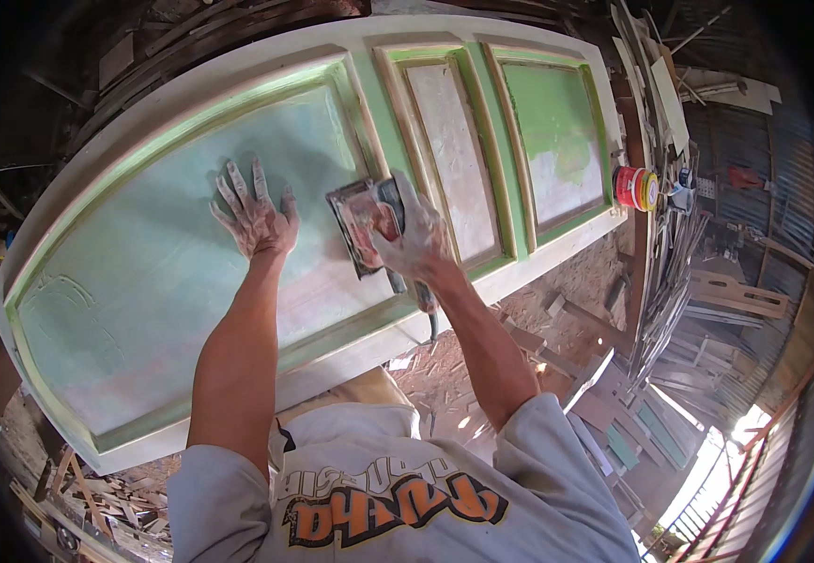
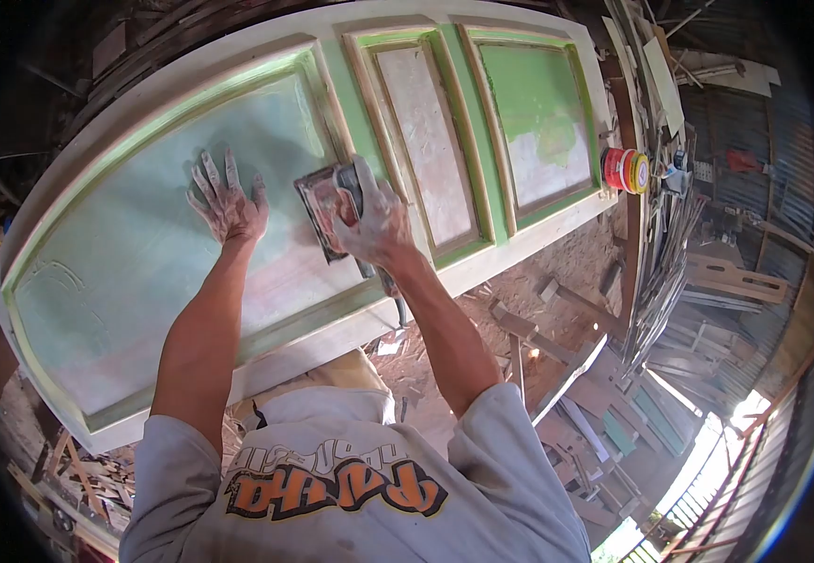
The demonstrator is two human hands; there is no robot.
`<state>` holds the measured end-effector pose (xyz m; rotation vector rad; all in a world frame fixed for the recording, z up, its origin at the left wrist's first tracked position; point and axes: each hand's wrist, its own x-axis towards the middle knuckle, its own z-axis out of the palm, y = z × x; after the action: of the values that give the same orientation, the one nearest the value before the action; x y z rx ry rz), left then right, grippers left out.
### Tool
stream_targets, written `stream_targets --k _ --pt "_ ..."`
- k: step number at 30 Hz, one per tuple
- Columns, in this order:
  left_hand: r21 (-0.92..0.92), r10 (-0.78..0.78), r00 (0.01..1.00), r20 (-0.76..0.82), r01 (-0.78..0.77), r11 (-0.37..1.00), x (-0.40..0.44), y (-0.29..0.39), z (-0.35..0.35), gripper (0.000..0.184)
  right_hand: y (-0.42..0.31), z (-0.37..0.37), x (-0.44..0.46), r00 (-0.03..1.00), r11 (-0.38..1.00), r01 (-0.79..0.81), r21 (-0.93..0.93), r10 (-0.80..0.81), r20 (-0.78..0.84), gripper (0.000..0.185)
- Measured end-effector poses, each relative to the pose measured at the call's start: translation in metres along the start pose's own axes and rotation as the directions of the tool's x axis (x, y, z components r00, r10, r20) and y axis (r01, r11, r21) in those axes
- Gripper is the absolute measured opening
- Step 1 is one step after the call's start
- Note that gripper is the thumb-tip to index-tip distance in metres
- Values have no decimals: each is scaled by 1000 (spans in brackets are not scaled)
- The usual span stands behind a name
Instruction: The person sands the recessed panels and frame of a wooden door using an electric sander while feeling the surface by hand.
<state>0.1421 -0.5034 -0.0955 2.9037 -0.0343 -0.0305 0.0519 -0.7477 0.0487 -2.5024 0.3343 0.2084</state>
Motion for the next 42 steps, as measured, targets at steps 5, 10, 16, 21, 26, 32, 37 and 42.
stream_targets --k 5,10,16,21,26,32,37,42 --pt "13 7 1000 5 -7 1000 -1 -1 -1 86 2 -11 -54 992 993 -113 46 110 53 106" --pt "-5 22 999 -34 -22 1000 0 -1 2 86 13 -14 -76 990 992 -116 46 112 86 107" --pt "35 16 999 -33 -14 999 0 1 1 86 18 -8 -35 995 993 -93 79 90 42 104" --pt "38 21 999 -38 -20 999 -1 0 4 86 12 -12 -1 997 990 -56 126 50 52 101" --pt "38 24 998 -53 -22 999 0 -1 6 85 18 -9 -30 995 995 -81 57 78 64 101" --pt "32 37 995 -93 -34 999 -2 -3 10 84 22 -15 -82 990 991 -122 47 119 72 104" --pt "54 15 997 -69 -11 998 -1 0 7 84 28 -14 -96 990 992 -115 53 110 86 106" --pt "46 13 998 -55 -11 999 -1 0 5 84 27 -11 -65 995 994 -82 70 78 57 107"
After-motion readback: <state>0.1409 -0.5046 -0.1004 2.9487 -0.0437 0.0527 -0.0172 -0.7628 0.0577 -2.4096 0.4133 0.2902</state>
